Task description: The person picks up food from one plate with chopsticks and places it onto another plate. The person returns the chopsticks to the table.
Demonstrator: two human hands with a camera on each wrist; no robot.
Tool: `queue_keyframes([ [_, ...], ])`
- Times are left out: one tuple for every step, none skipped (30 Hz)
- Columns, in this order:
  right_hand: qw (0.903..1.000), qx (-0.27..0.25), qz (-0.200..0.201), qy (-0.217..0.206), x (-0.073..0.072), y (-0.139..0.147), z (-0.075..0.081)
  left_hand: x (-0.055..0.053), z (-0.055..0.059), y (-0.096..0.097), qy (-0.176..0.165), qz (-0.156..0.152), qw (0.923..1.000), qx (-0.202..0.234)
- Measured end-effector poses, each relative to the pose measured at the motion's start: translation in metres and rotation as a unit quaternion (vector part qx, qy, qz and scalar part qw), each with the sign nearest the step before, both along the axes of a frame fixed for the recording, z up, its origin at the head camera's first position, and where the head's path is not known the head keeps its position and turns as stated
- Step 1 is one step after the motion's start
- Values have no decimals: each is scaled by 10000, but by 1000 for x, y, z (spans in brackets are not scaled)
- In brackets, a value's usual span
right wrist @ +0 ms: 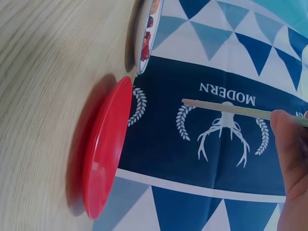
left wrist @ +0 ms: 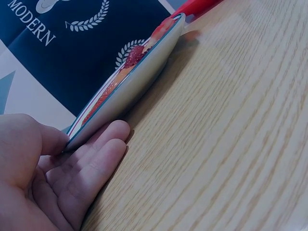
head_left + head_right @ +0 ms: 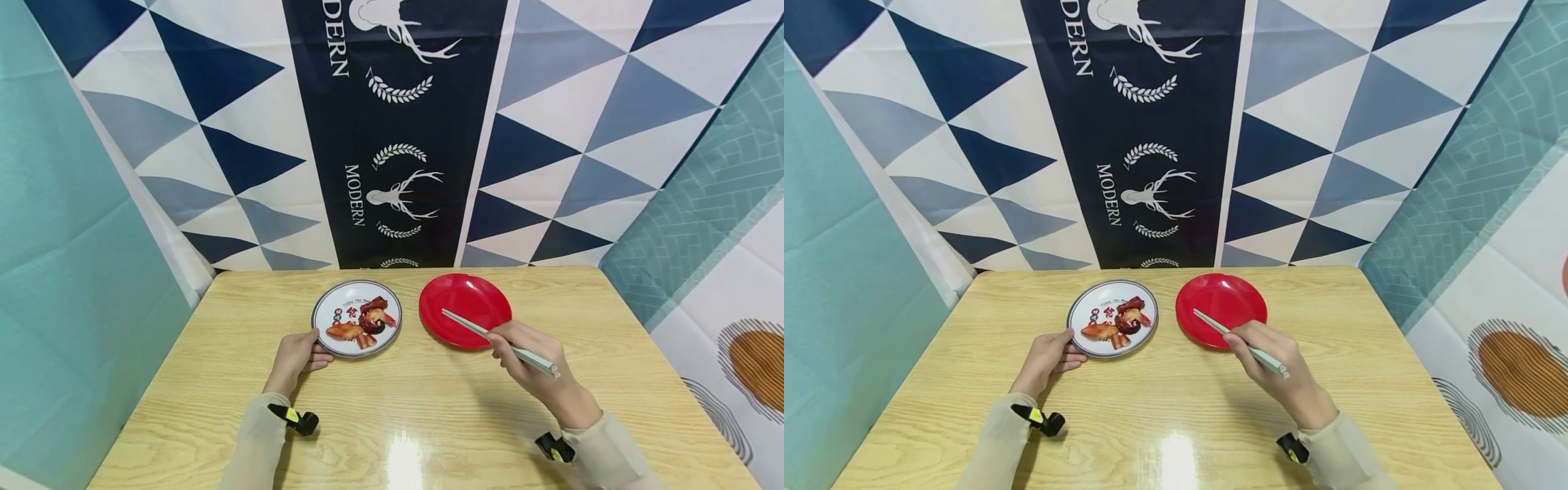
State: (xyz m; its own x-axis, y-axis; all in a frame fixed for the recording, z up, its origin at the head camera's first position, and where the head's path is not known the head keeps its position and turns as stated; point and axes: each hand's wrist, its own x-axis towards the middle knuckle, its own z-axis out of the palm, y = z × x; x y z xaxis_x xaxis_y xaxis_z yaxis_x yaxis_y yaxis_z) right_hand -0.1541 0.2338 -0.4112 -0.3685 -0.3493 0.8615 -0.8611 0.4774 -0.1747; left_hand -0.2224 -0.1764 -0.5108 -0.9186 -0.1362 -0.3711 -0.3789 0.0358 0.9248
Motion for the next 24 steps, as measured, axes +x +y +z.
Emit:
queue_keyframes([
  [10000,-4,-7,16,0,0,0,0,0,0,2,-3,10000,-7],
  [10000,1,-27,31,0,1,0,0,0,0,-3,-5,10000,-8],
  [10000,7,-38,40,0,1,0,0,1,0,-5,-8,10000,-10],
  [10000,15,-48,54,0,1,0,0,1,0,-7,-9,10000,-11],
  [10000,20,-45,68,0,2,0,1,1,0,-5,-13,10000,-12],
  [10000,22,-30,82,0,2,0,1,1,0,-1,-19,10000,-20],
  [9999,29,-18,102,0,2,0,1,2,0,1,-23,10000,-24],
  [9999,37,-4,117,0,2,-1,1,2,0,3,-28,10000,-25],
  [9999,45,10,127,0,2,-1,1,2,0,10,-30,10000,-25],
  [9999,54,15,137,0,2,-1,1,2,0,18,-31,10000,-26],
  [9999,61,26,148,0,2,-1,1,2,0,23,-36,10000,-26],
  [9998,73,31,157,0,2,-1,1,2,0,27,-39,10000,-26],
  [9998,82,46,162,0,3,-2,1,2,0,26,-42,10000,-28],
  [9998,94,59,165,1,3,-2,1,2,0,30,-45,10000,-27],
  [9998,116,64,176,1,3,-2,1,2,0,32,-46,10000,-25],
  [9997,149,70,195,1,4,-3,2,2,0,36,-47,10000,-26],
  [9996,188,86,210,1,4,-3,2,2,0,34,-48,10000,-26],
  [9994,237,88,219,2,4,-4,2,2,0,37,-51,10000,-25],
  [9993,278,99,223,2,4,-4,2,2,0,31,-47,10000,-21],
  [9992,328,92,226,2,5,-4,2,2,0,31,-45,10000,-19],
  [9990,373,83,221,2,5,-4,2,2,0,25,-44,10000,-16],
  [9989,414,80,199,2,5,-4,2,2,0,24,-45,10000,-12],
  [9989,437,94,172,2,5,-5,2,2,-1,25,-47,10000,-8],
  [9988,459,106,140,2,5,-5,2,2,-1,39,-52,10000,-4],
])
